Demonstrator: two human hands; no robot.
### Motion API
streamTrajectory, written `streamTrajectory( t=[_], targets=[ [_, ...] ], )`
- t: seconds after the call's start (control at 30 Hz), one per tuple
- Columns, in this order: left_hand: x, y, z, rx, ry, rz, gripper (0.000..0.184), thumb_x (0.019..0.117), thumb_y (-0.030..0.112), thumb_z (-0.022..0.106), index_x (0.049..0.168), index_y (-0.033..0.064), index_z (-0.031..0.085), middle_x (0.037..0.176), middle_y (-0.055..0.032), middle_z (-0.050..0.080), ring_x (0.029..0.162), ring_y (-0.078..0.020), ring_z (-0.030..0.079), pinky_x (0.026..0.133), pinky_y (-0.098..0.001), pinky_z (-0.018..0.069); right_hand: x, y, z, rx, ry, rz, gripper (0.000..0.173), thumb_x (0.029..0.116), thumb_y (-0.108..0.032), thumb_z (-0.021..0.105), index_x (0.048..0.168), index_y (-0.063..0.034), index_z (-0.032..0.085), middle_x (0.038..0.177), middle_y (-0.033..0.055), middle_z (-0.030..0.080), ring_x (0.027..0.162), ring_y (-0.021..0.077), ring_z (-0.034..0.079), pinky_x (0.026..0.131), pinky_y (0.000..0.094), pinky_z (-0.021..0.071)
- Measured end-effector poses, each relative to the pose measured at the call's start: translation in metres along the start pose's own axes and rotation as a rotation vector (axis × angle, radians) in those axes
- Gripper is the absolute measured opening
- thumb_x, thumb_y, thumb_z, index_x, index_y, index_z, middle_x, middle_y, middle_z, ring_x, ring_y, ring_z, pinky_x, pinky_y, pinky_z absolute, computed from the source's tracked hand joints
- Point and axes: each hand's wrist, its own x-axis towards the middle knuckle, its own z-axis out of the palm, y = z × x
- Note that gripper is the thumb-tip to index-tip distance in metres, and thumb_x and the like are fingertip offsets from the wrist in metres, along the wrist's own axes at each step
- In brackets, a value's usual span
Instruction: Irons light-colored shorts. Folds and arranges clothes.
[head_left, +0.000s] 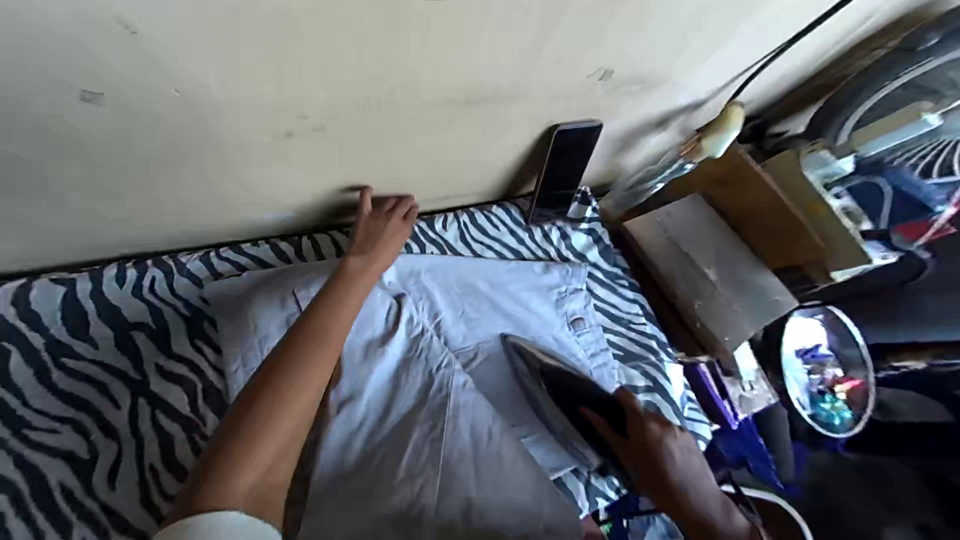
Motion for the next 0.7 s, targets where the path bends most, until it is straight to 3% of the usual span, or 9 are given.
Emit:
streamTrajectory(
  t=[0.07,0.1,0.13,0.2,0.3,0.47,0.5,0.57,0.7],
  targets=[
    [-0.008,0.039,-0.007,-0.065,0.124,0.137,0.034,0.0959,0.002,0.057,0.127,0.0024,0.068,0.132,-0.0150,0.068,0.127,-0.0359,0.061,0.109,-0.0611,0.0387,0.001,0.009,0.004,-0.024,0.047,-0.145,0.060,0.0930,-0.051,0.067,0.107,0.0076,0.066,0.068,0.0250,0.066,0.061,0.0490,0.069,0.054,0.0636,0.0533],
    [-0.018,0.057,-0.003,-0.131,0.094,0.214,0.035,0.0988,0.009,0.054,0.131,0.0071,0.068,0.137,-0.0114,0.066,0.135,-0.0337,0.056,0.115,-0.0607,0.0346,0.005,0.011,0.005,-0.031,0.082,-0.246,0.064,0.0901,-0.056,0.065,0.102,0.0072,0.067,0.065,0.0225,0.065,0.056,0.0457,0.068,0.049,0.0607,0.0528],
    [-0.029,0.063,0.007,-0.169,0.017,0.235,0.040,0.1022,0.019,0.051,0.140,0.0128,0.063,0.147,-0.0076,0.059,0.144,-0.0313,0.046,0.120,-0.0627,0.0246,0.010,0.012,0.006,-0.036,0.105,-0.325,0.067,0.0892,-0.060,0.060,0.098,0.0063,0.068,0.062,0.0206,0.064,0.053,0.0434,0.067,0.046,0.0586,0.0521],
    [-0.060,0.033,0.026,-0.145,-0.093,0.101,0.046,0.1074,0.029,0.047,0.152,0.0163,0.050,0.161,-0.0059,0.042,0.153,-0.0313,0.031,0.118,-0.0721,0.0150,0.020,0.004,0.003,-0.043,0.088,-0.349,0.071,0.0936,-0.064,0.054,0.096,0.0057,0.069,0.062,0.0210,0.063,0.054,0.0443,0.067,0.046,0.0596,0.0514],
    [-0.101,-0.027,0.008,-0.083,0.009,-0.231,0.043,0.1080,0.024,0.045,0.145,0.0028,0.054,0.153,-0.0204,0.048,0.143,-0.0428,0.043,0.111,-0.0703,0.0309,0.066,-0.040,-0.022,0.000,-0.034,-0.193,0.068,0.1024,-0.059,0.051,0.107,0.0068,0.067,0.075,0.0285,0.067,0.073,0.0531,0.070,0.062,0.0666,0.0527],
    [-0.126,-0.056,-0.021,-0.236,0.014,-0.362,0.038,0.1084,0.022,0.044,0.130,-0.0017,0.064,0.129,-0.0326,0.059,0.126,-0.0542,0.051,0.102,-0.0730,0.0350,0.156,-0.119,-0.043,0.112,-0.133,-0.186,0.065,0.1062,-0.056,0.047,0.115,0.0066,0.063,0.101,0.0313,0.068,0.102,0.0524,0.067,0.080,0.0683,0.0499],
    [-0.125,-0.060,-0.026,-0.246,-0.010,-0.383,0.036,0.1080,0.022,0.046,0.127,-0.0022,0.065,0.127,-0.0320,0.061,0.127,-0.0540,0.051,0.102,-0.0738,0.0341,0.153,-0.128,-0.042,0.124,-0.137,-0.219,0.063,0.1062,-0.055,0.047,0.115,0.0054,0.063,0.100,0.0301,0.068,0.101,0.0511,0.067,0.080,0.0673,0.0505],
    [-0.124,-0.070,-0.031,-0.234,-0.022,-0.404,0.029,0.1065,0.016,0.051,0.116,-0.0069,0.065,0.120,-0.0318,0.063,0.124,-0.0542,0.051,0.099,-0.0762,0.0315,0.124,-0.120,-0.026,0.116,-0.069,-0.329,0.058,0.1045,-0.056,0.051,0.108,0.0010,0.063,0.081,0.0242,0.066,0.078,0.0475,0.069,0.063,0.0635,0.0536],
    [-0.129,-0.082,-0.004,-0.170,0.152,-0.462,0.027,0.1056,0.009,0.048,0.112,-0.0106,0.065,0.119,-0.0345,0.062,0.123,-0.0569,0.051,0.097,-0.0752,0.0354,0.096,-0.107,-0.021,-0.001,-0.176,-0.254,0.059,0.1016,-0.057,0.057,0.107,0.0014,0.065,0.078,0.0239,0.067,0.081,0.0476,0.070,0.068,0.0626,0.0528]
  ],
)
